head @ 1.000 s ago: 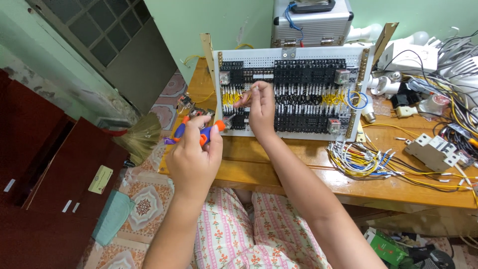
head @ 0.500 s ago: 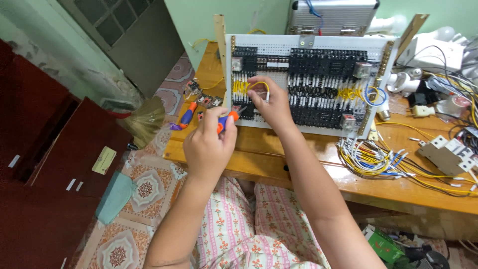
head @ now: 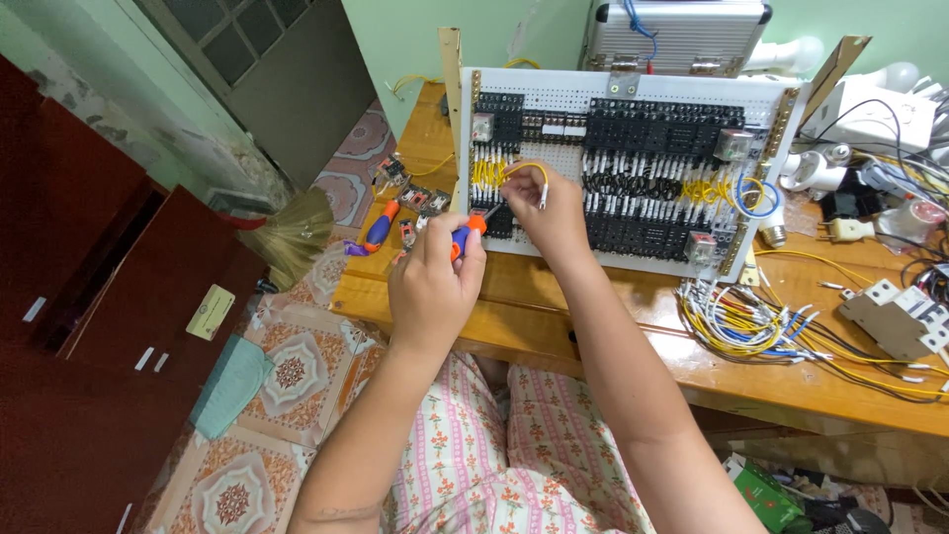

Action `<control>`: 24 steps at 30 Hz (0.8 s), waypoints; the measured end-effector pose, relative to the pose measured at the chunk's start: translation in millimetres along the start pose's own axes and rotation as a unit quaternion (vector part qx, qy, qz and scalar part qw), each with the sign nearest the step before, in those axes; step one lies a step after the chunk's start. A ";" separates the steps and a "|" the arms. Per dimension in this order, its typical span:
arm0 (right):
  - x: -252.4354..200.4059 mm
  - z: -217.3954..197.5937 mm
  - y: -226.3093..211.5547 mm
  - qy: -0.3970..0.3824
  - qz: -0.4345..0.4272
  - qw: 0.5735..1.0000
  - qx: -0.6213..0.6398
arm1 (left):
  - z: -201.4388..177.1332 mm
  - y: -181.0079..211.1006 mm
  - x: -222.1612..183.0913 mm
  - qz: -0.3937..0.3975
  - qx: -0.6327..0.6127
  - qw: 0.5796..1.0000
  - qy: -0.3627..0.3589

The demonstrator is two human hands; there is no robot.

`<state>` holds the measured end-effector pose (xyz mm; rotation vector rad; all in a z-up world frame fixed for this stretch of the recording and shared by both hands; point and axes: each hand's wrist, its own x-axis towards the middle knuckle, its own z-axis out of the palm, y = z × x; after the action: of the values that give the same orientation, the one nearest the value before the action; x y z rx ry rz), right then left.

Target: Connecting wires to a terminal block on an electrical panel using a screwdriver.

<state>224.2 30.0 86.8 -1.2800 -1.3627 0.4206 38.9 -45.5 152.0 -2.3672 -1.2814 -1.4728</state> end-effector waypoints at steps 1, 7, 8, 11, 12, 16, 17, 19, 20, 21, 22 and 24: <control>-0.9 2.8 2.6 0.002 -0.001 1.000 -0.001 | 0.3 -0.7 -1.7 0.002 -0.002 1.000 0.001; -0.3 7.3 19.6 0.000 -0.001 1.000 -0.018 | -5.9 20.5 -0.5 0.062 0.023 0.997 -0.041; -0.9 7.5 19.5 0.006 -0.004 0.999 -0.031 | -6.2 21.5 -0.8 0.056 0.023 0.997 -0.054; -0.7 9.3 22.3 0.015 -0.012 0.999 -0.050 | -5.2 20.6 -0.1 0.043 0.034 0.997 -0.059; 0.6 10.1 23.5 0.019 -0.017 0.998 -0.055 | -4.5 19.6 1.0 0.036 0.044 0.997 -0.051; -1.4 9.5 18.8 0.021 -0.019 0.998 -0.055 | 4.3 18.0 -1.2 0.035 0.088 0.995 -0.035; -1.3 9.7 19.8 0.024 -0.025 0.998 -0.057 | 5.9 19.3 -1.5 0.023 0.093 0.995 -0.028; -1.9 9.9 19.9 0.027 -0.031 0.997 -0.059 | 7.0 16.4 -3.5 0.012 0.098 0.995 -0.021; -2.4 9.8 19.0 0.027 -0.035 0.997 -0.058 | 6.8 12.4 -5.0 -0.044 0.082 0.995 -0.036; -3.0 9.6 18.1 0.027 -0.040 0.997 -0.057 | 6.5 8.4 -6.5 -0.099 0.066 0.992 -0.050; -3.6 9.3 16.5 0.029 -0.040 0.997 -0.057 | 2.8 12.3 -5.0 -0.097 0.065 0.992 -0.050; -4.8 8.8 13.0 0.032 -0.053 0.996 -0.064 | -4.6 20.0 -2.4 -0.118 0.070 0.987 -0.081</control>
<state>220.9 34.0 71.2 -1.3080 -1.4136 0.2205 48.7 -62.1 159.5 -2.3504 -1.6964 -1.2128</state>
